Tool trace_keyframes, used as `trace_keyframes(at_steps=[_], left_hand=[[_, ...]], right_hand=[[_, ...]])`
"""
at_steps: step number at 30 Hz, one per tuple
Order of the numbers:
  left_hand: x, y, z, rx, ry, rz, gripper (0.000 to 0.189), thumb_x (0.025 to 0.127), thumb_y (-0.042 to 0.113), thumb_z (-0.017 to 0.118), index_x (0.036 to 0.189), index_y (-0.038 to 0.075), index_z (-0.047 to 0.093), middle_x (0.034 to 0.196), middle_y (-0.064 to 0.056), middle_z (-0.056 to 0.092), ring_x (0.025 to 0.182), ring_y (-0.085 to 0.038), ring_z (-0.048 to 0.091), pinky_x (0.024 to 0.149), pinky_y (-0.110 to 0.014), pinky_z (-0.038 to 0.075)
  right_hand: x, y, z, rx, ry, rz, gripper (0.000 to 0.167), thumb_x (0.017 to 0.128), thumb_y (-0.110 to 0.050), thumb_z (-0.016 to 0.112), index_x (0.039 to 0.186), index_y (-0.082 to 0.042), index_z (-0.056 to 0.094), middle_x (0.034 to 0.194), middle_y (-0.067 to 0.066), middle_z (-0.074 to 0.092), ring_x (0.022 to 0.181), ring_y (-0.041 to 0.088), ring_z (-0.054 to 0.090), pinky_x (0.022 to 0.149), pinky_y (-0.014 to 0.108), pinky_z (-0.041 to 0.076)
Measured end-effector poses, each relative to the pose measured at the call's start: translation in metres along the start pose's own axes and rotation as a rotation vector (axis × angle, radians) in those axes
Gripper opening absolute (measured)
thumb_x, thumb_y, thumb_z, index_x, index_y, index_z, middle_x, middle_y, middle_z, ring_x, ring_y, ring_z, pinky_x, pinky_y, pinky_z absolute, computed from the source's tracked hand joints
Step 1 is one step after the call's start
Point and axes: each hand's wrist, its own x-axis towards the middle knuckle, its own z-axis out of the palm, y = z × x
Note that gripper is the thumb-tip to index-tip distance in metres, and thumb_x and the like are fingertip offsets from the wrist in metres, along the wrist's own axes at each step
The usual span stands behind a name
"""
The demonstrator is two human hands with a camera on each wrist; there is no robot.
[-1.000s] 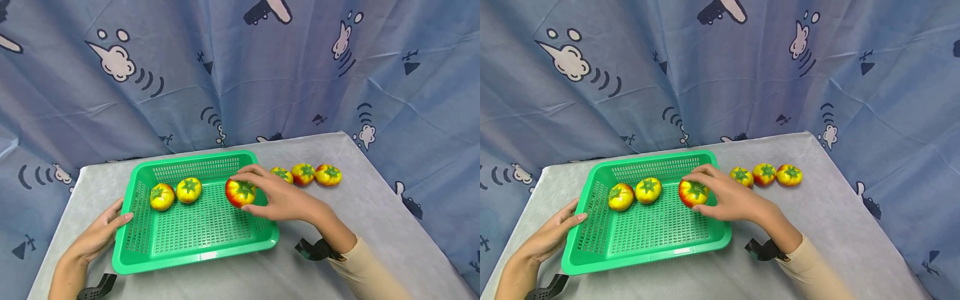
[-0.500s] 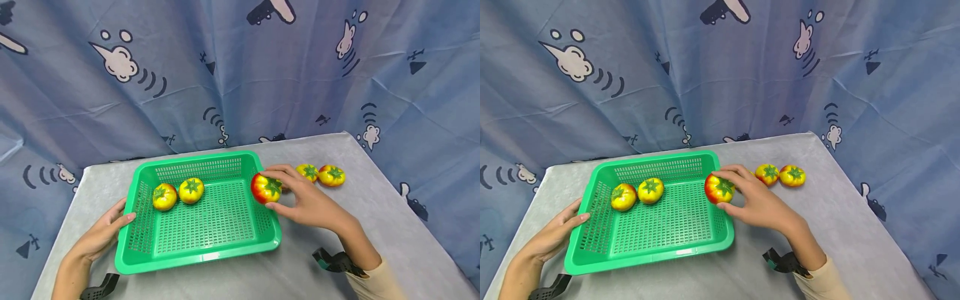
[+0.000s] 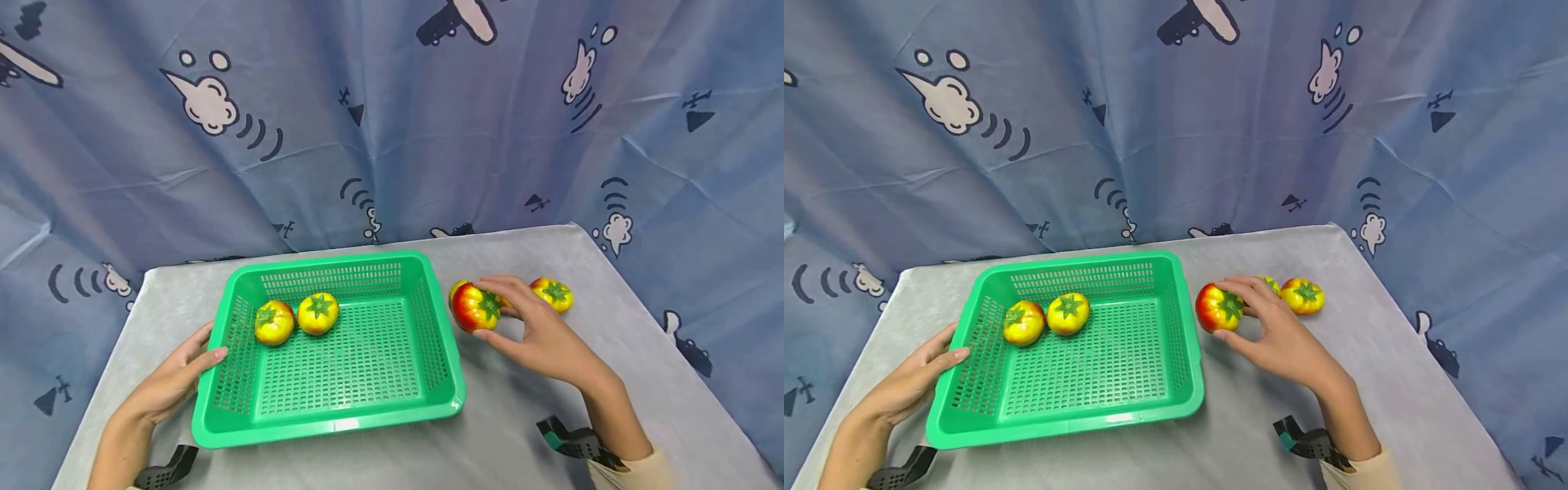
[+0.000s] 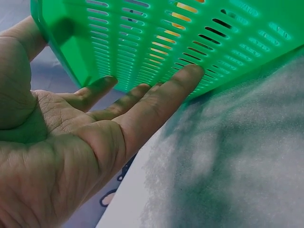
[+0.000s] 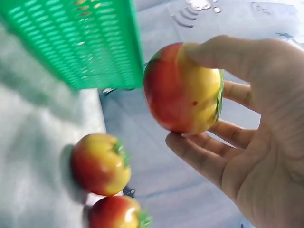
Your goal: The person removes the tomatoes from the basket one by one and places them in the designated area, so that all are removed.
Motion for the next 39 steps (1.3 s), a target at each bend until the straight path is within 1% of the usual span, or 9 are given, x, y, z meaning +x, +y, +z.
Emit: trace_keyframes(at_steps=[3,5,12,16,20,24,28,34,39], left_hand=[[-0.002,-0.001,0.0,-0.003,0.003,0.01,0.074,0.114,0.016,0.043,0.168,0.0,-0.006,0.139,0.013,0.057,0.116,-0.017,0.073,0.091,-0.041,0.066],[-0.003,-0.003,0.0,-0.01,0.004,0.013,0.074,0.114,0.015,0.043,0.168,0.0,-0.005,0.137,0.015,0.058,0.115,-0.017,0.074,0.091,-0.041,0.066],[-0.004,-0.005,-0.001,-0.006,-0.011,0.036,0.072,0.114,0.013,0.041,0.167,-0.004,-0.006,0.137,0.014,0.06,0.114,-0.018,0.074,0.09,-0.04,0.066],[-0.001,-0.004,0.0,-0.018,-0.037,0.052,0.072,0.115,0.012,0.04,0.166,-0.004,-0.007,0.138,0.013,0.059,0.116,-0.018,0.073,0.091,-0.04,0.066],[-0.001,-0.005,0.0,-0.024,-0.039,0.045,0.073,0.115,0.013,0.04,0.166,-0.005,-0.008,0.138,0.015,0.058,0.117,-0.016,0.073,0.092,-0.039,0.066],[-0.001,-0.004,-0.001,-0.016,-0.032,0.045,0.072,0.115,0.013,0.04,0.166,-0.005,-0.008,0.138,0.014,0.058,0.117,-0.016,0.073,0.092,-0.038,0.066],[0.002,-0.003,-0.001,-0.026,-0.057,0.054,0.072,0.115,0.012,0.039,0.166,-0.004,-0.008,0.139,0.01,0.059,0.116,-0.02,0.073,0.092,-0.041,0.066],[0.002,-0.002,-0.002,-0.029,-0.058,0.039,0.072,0.115,0.013,0.04,0.167,-0.003,-0.007,0.139,0.011,0.06,0.116,-0.02,0.074,0.092,-0.042,0.066],[0.0,-0.003,-0.004,-0.034,-0.058,0.025,0.073,0.115,0.013,0.039,0.167,-0.001,-0.009,0.139,0.011,0.059,0.117,-0.02,0.074,0.092,-0.042,0.066]], right_hand=[[0.001,0.006,0.002,-0.001,-0.017,0.007,0.067,0.091,-0.02,0.086,0.152,-0.019,0.055,0.15,0.009,0.055,0.133,0.03,0.058,0.099,0.054,0.062],[0.001,0.009,0.002,0.002,-0.029,0.019,0.067,0.091,-0.019,0.086,0.151,-0.018,0.055,0.149,0.01,0.056,0.132,0.032,0.059,0.099,0.058,0.06],[-0.005,0.018,0.002,-0.026,-0.132,0.056,0.064,0.087,-0.018,0.089,0.142,-0.017,0.057,0.143,0.008,0.057,0.123,0.027,0.064,0.098,0.05,0.062],[-0.011,0.02,0.003,-0.06,-0.16,0.075,0.064,0.086,-0.02,0.09,0.142,-0.017,0.059,0.144,0.011,0.058,0.123,0.026,0.064,0.094,0.042,0.064],[-0.011,0.023,0.008,-0.095,-0.162,0.046,0.064,0.086,-0.02,0.09,0.142,-0.017,0.061,0.143,0.011,0.06,0.122,0.025,0.062,0.09,0.035,0.063],[-0.008,0.024,0.011,-0.105,-0.172,0.035,0.061,0.086,-0.017,0.089,0.141,-0.014,0.062,0.141,0.011,0.061,0.12,0.025,0.063,0.09,0.038,0.063],[-0.008,0.026,0.013,-0.114,-0.198,0.049,0.06,0.085,-0.015,0.089,0.14,-0.012,0.063,0.14,0.013,0.061,0.118,0.026,0.064,0.089,0.041,0.063],[-0.008,0.027,0.017,-0.123,-0.218,0.057,0.059,0.084,-0.014,0.089,0.138,-0.013,0.065,0.14,0.015,0.061,0.124,0.034,0.063,0.101,0.057,0.057],[-0.006,0.028,0.019,-0.136,-0.234,0.066,0.06,0.084,-0.015,0.09,0.138,-0.013,0.065,0.139,0.015,0.062,0.116,0.028,0.065,0.094,0.05,0.06]])
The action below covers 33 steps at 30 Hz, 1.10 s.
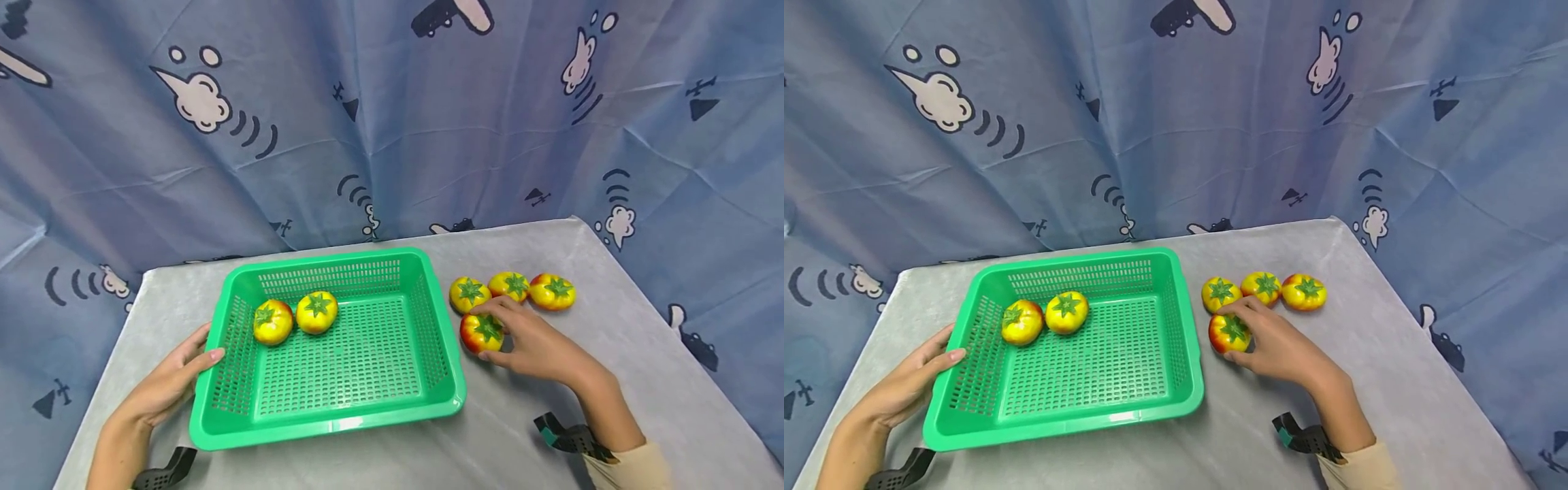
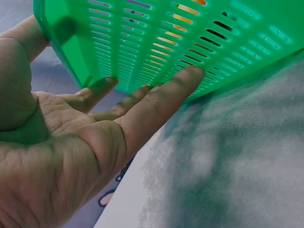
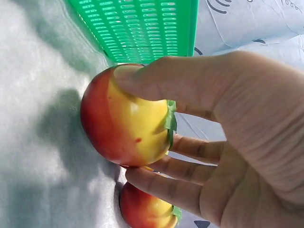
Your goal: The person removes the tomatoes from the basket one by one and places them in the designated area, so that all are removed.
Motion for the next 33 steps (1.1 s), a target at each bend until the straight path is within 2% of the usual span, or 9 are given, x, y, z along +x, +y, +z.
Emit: trace_keyframes(at_steps=[3,10,16,25,33], left_hand=[[0.0001,0.0006,-0.0007,0.013,0.002,0.002,0.074,0.115,0.014,0.04,0.167,-0.001,-0.01,0.139,0.012,0.058,0.117,-0.019,0.074,0.093,-0.041,0.065],[0.0013,0.0001,-0.0012,0.015,0.003,0.013,0.073,0.115,0.014,0.039,0.167,-0.002,-0.009,0.139,0.011,0.059,0.116,-0.019,0.073,0.093,-0.039,0.065],[-0.0012,-0.0016,-0.0014,0.005,0.0,0.018,0.073,0.115,0.013,0.039,0.166,-0.003,-0.011,0.14,0.011,0.058,0.118,-0.019,0.073,0.093,-0.04,0.065],[-0.0006,0.0,0.0009,0.015,0.019,0.018,0.074,0.115,0.013,0.04,0.167,-0.003,-0.01,0.14,0.011,0.057,0.118,-0.018,0.073,0.093,-0.039,0.065],[-0.0013,0.0012,0.0018,0.022,0.034,-0.002,0.076,0.115,0.015,0.041,0.167,-0.001,-0.011,0.139,0.01,0.055,0.117,-0.018,0.073,0.093,-0.04,0.065]], right_hand=[[0.0011,0.0009,0.0015,-0.011,-0.005,0.002,0.06,0.084,-0.017,0.09,0.139,-0.012,0.065,0.138,0.015,0.063,0.112,0.025,0.065,0.092,0.048,0.06],[0.001,0.0028,0.0032,-0.016,-0.016,0.01,0.06,0.085,-0.021,0.09,0.138,-0.011,0.065,0.137,0.015,0.064,0.122,0.032,0.064,0.102,0.058,0.056],[0.0024,0.0019,0.002,-0.011,-0.033,0.016,0.06,0.086,-0.024,0.089,0.139,-0.011,0.065,0.139,0.017,0.063,0.125,0.034,0.063,0.105,0.062,0.055],[0.0014,0.0025,-0.0007,-0.038,-0.046,0.047,0.063,0.086,-0.028,0.09,0.141,-0.011,0.065,0.142,0.017,0.063,0.128,0.036,0.063,0.107,0.063,0.054],[0.0001,0.0019,-0.0027,-0.032,-0.052,0.041,0.063,0.087,-0.026,0.089,0.142,-0.011,0.064,0.143,0.017,0.063,0.13,0.037,0.062,0.108,0.064,0.053]])
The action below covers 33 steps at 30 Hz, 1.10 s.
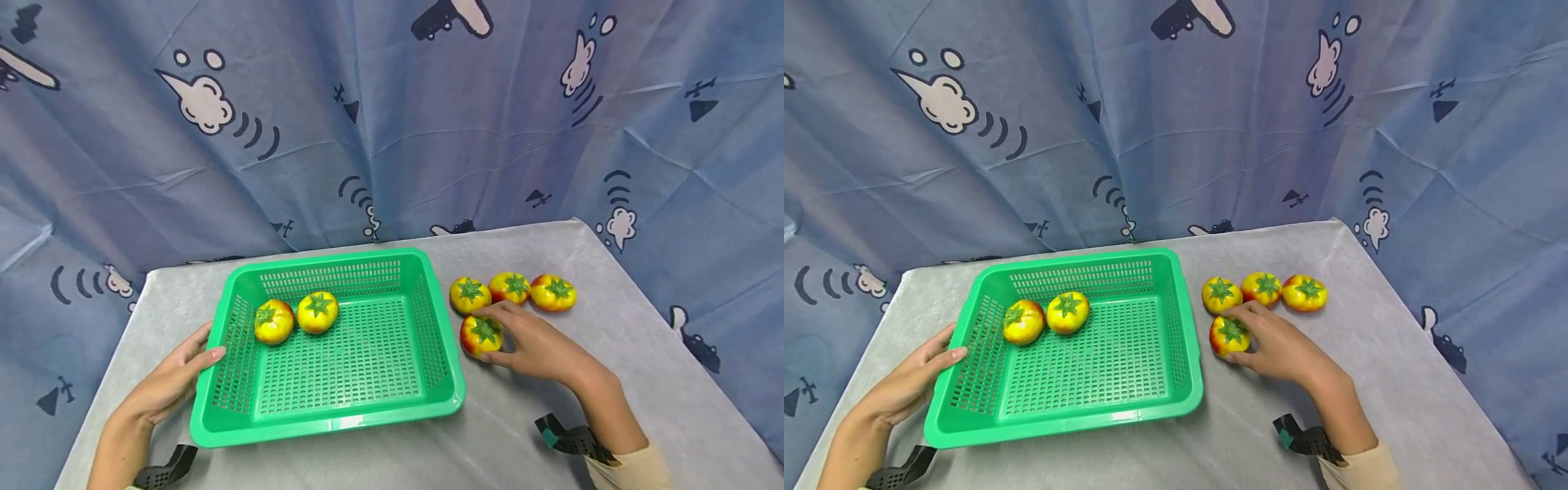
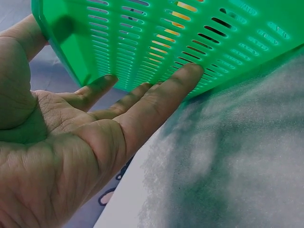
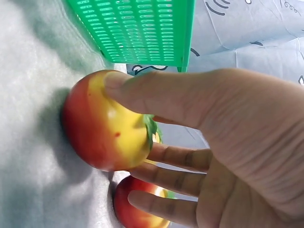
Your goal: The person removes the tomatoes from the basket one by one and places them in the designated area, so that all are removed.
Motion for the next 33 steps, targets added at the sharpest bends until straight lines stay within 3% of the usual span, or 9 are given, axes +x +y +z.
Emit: trace_keyframes(at_steps=[15,25,33], left_hand=[[-0.001,0.001,0.0,0.01,0.002,0.001,0.075,0.115,0.015,0.041,0.167,-0.002,-0.009,0.14,0.008,0.055,0.117,-0.017,0.073,0.093,-0.039,0.065],[0.002,0.002,0.004,0.004,-0.005,-0.004,0.076,0.115,0.017,0.042,0.168,0.0,-0.009,0.141,0.007,0.054,0.117,-0.018,0.073,0.094,-0.04,0.065],[0.0,0.002,0.002,0.006,-0.009,-0.002,0.075,0.115,0.017,0.041,0.168,0.0,-0.009,0.141,0.007,0.055,0.117,-0.018,0.073,0.093,-0.04,0.065]], right_hand=[[-0.005,-0.007,-0.007,-0.01,0.017,0.029,0.062,0.092,-0.026,0.084,0.147,-0.01,0.06,0.148,0.018,0.06,0.137,0.041,0.058,0.111,0.068,0.049],[-0.002,-0.017,-0.011,-0.004,0.115,-0.035,0.055,0.098,-0.027,0.077,0.147,-0.008,0.06,0.149,0.02,0.06,0.135,0.044,0.06,0.11,0.069,0.049],[0.006,-0.028,-0.014,-0.007,0.229,-0.103,0.054,0.099,-0.023,0.076,0.149,-0.01,0.058,0.146,0.012,0.06,0.131,0.036,0.063,0.106,0.062,0.055]])
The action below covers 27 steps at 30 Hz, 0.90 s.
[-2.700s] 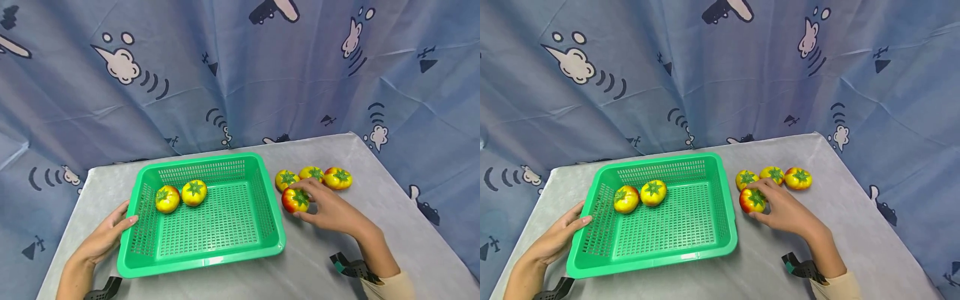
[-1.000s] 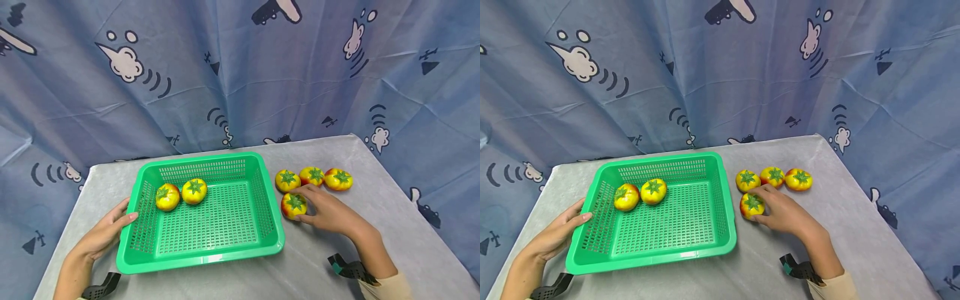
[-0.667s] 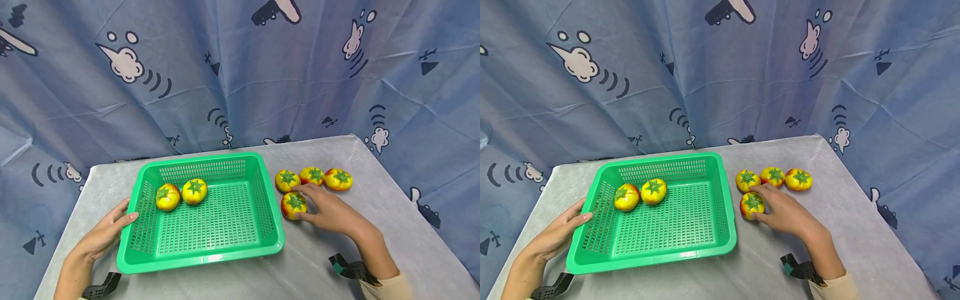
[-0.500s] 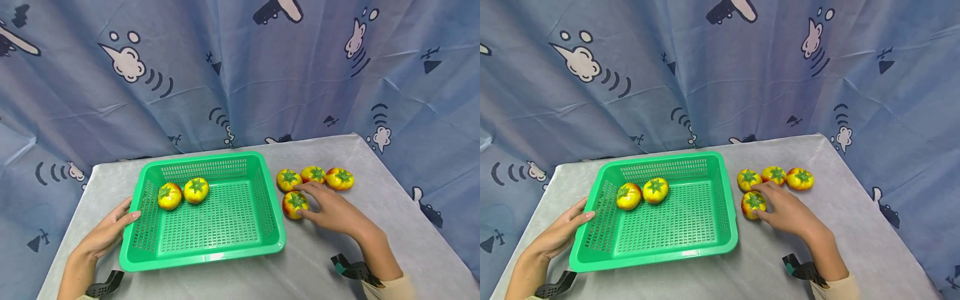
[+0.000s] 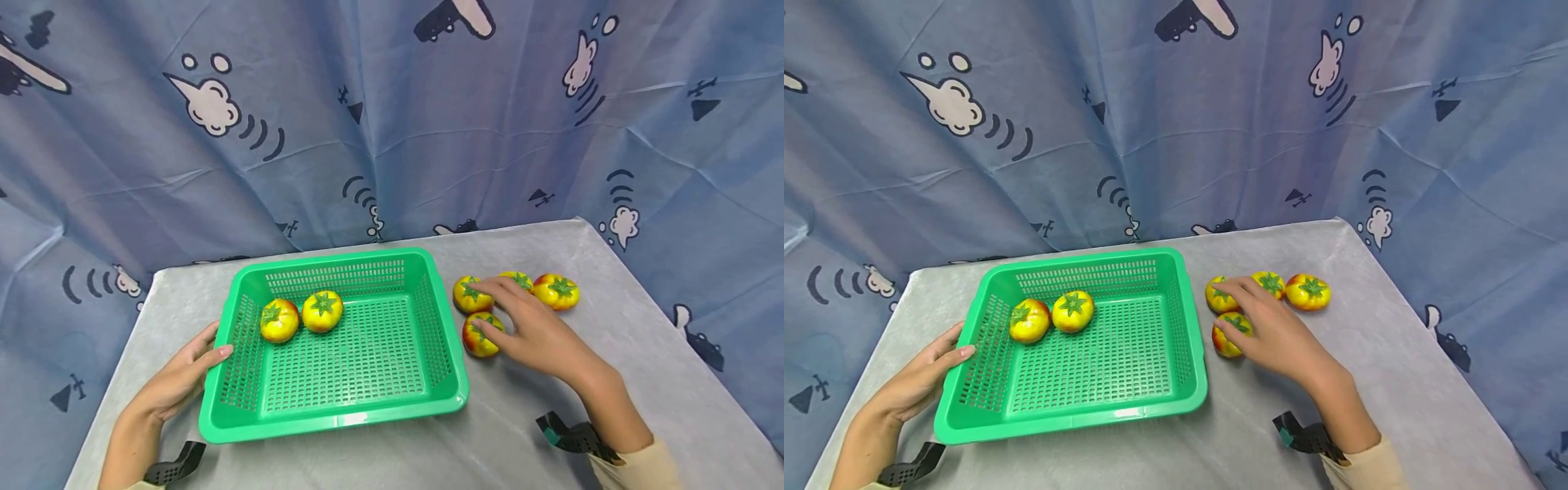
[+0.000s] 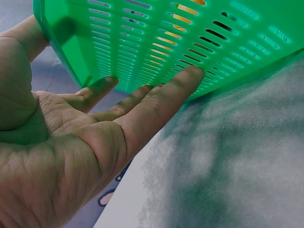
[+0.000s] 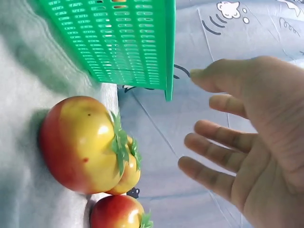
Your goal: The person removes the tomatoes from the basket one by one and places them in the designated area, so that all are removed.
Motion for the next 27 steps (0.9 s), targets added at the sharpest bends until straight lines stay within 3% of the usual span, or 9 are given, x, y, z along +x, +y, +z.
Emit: trace_keyframes(at_steps=[21,27], left_hand=[[-0.001,0.0,0.0,0.012,0.006,-0.007,0.075,0.115,0.017,0.042,0.168,0.0,-0.009,0.142,0.004,0.053,0.118,-0.017,0.072,0.094,-0.039,0.065],[0.0,0.0,0.0,0.008,-0.001,-0.002,0.075,0.115,0.017,0.042,0.168,0.0,-0.008,0.141,0.004,0.054,0.117,-0.019,0.073,0.093,-0.041,0.065]], right_hand=[[0.03,-0.033,-0.003,0.094,-0.106,-0.08,0.059,0.101,-0.025,0.073,0.155,-0.012,0.052,0.16,0.011,0.05,0.143,0.032,0.056,0.115,0.058,0.051],[0.042,-0.047,-0.002,0.048,-0.113,-0.111,0.061,0.101,-0.032,0.073,0.155,-0.011,0.053,0.157,0.011,0.053,0.132,0.029,0.063,0.11,0.053,0.055]])
